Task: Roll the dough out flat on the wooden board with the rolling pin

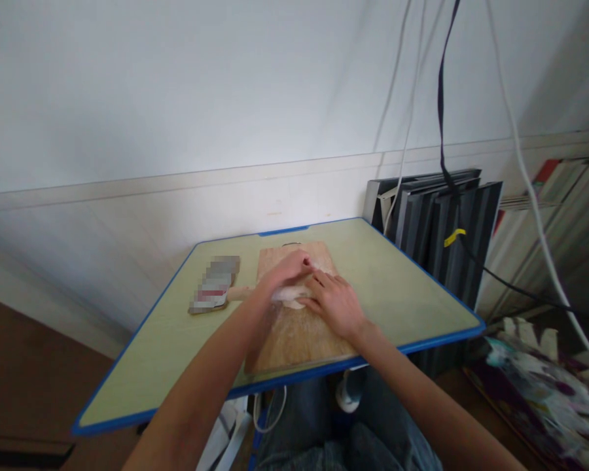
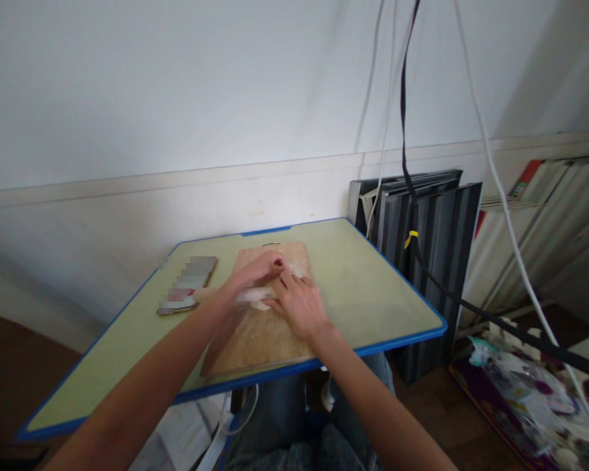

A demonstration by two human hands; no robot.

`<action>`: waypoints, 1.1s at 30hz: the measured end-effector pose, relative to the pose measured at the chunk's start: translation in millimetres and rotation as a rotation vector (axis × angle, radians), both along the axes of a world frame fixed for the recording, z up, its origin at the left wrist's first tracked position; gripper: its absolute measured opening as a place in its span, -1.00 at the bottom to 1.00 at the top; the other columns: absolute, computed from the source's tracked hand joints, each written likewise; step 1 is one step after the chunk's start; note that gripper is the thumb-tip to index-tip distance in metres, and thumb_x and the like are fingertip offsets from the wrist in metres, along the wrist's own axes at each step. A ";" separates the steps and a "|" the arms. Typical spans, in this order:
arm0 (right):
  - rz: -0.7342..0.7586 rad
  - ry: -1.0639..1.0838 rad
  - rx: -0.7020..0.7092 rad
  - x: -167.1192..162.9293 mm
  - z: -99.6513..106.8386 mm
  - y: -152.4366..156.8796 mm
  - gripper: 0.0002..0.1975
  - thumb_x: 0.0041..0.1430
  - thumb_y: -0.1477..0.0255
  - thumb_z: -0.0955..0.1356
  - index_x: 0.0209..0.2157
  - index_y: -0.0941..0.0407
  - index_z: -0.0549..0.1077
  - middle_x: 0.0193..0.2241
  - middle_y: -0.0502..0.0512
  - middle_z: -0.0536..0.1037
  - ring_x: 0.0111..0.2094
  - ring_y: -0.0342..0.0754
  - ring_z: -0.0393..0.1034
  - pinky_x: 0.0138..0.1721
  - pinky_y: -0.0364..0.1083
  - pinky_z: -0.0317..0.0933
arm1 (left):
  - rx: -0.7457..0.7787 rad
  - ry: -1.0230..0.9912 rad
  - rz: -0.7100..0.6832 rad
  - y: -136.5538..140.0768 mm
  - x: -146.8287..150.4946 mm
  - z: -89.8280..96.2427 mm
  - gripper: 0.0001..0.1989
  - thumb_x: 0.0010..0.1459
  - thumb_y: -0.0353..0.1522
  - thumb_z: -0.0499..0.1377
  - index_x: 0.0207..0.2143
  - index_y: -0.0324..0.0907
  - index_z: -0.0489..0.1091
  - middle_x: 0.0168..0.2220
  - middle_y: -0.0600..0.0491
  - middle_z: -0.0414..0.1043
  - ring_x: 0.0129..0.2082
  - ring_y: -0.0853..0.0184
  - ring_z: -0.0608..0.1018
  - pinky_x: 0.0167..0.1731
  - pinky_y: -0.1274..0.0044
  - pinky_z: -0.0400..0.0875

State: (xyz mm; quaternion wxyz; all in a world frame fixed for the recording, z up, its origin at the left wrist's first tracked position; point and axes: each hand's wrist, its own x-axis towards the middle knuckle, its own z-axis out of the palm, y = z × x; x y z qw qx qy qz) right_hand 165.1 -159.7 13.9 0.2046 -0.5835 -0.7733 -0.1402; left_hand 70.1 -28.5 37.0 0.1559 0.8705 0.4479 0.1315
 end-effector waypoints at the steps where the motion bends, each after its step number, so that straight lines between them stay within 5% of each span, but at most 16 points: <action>1: -0.004 0.019 -0.007 -0.2 0.2 -0.3 -0.68 0.21 0.22 0.17 -0.21 0.14 0.38 -0.18 0.18 0.42 -0.20 -0.01 0.33 -0.20 -0.05 0.17 | -0.001 0.003 -0.038 -2.5 -0.3 -0.3 -0.91 -0.05 -0.42 0.12 -0.52 -0.24 0.41 -0.47 0.11 0.46 -0.42 0.42 0.42 -0.40 0.62 0.30; 6: -0.025 0.088 -0.033 -1.2 2.1 -0.5 -0.71 0.24 0.28 0.15 -0.20 0.13 0.38 -0.21 0.17 0.42 -0.19 -0.01 0.30 -0.22 -0.07 0.18 | 0.137 0.108 -0.208 -20.3 -22.5 3.5 -0.81 0.06 -0.38 0.05 -0.27 -0.23 0.35 -0.22 -0.02 0.42 -0.23 0.35 0.44 -0.22 0.54 0.29; 12: -0.027 0.112 -0.034 0.5 -2.6 6.4 -0.63 0.24 0.25 0.12 -0.09 0.13 0.37 -0.04 0.21 0.38 -0.02 0.03 0.22 -0.03 0.01 0.06 | 0.468 0.330 0.104 -67.6 -49.7 8.6 -0.71 0.19 -0.36 -0.17 -0.24 -0.22 0.30 -0.25 -0.08 0.37 -0.25 0.26 0.44 -0.29 0.47 0.29; 18: -0.028 0.080 -0.099 1.3 -1.8 9.9 -0.60 0.27 0.29 0.08 -0.03 0.15 0.34 -0.03 0.17 0.40 0.03 -0.02 0.21 0.01 -0.05 0.03 | 0.533 0.416 0.108 -97.2 -50.9 3.7 -0.66 0.20 -0.35 -0.23 -0.25 -0.21 0.30 -0.28 -0.10 0.38 -0.24 0.20 0.43 -0.27 0.41 0.27; 27: -0.134 -0.006 -0.334 -2.1 16.2 71.5 -0.59 0.26 0.32 0.03 -0.10 0.10 0.40 -0.04 0.17 0.42 0.00 -0.02 0.25 -0.05 -0.04 0.10 | 0.366 0.332 0.347 -40.0 -51.2 5.3 -0.60 0.17 -0.32 -0.23 -0.21 -0.26 0.34 -0.23 -0.14 0.44 -0.24 0.21 0.49 -0.30 0.45 0.34; 33: -0.173 0.068 -0.504 2.9 18.8 103.3 -0.55 0.22 0.25 0.04 0.00 0.09 0.34 0.04 0.16 0.35 0.03 0.04 0.23 -0.07 0.00 0.12 | 0.275 0.295 0.364 -13.5 -48.8 5.3 -0.62 0.13 -0.34 -0.18 -0.25 -0.26 0.39 -0.21 -0.16 0.46 -0.22 0.19 0.50 -0.30 0.47 0.36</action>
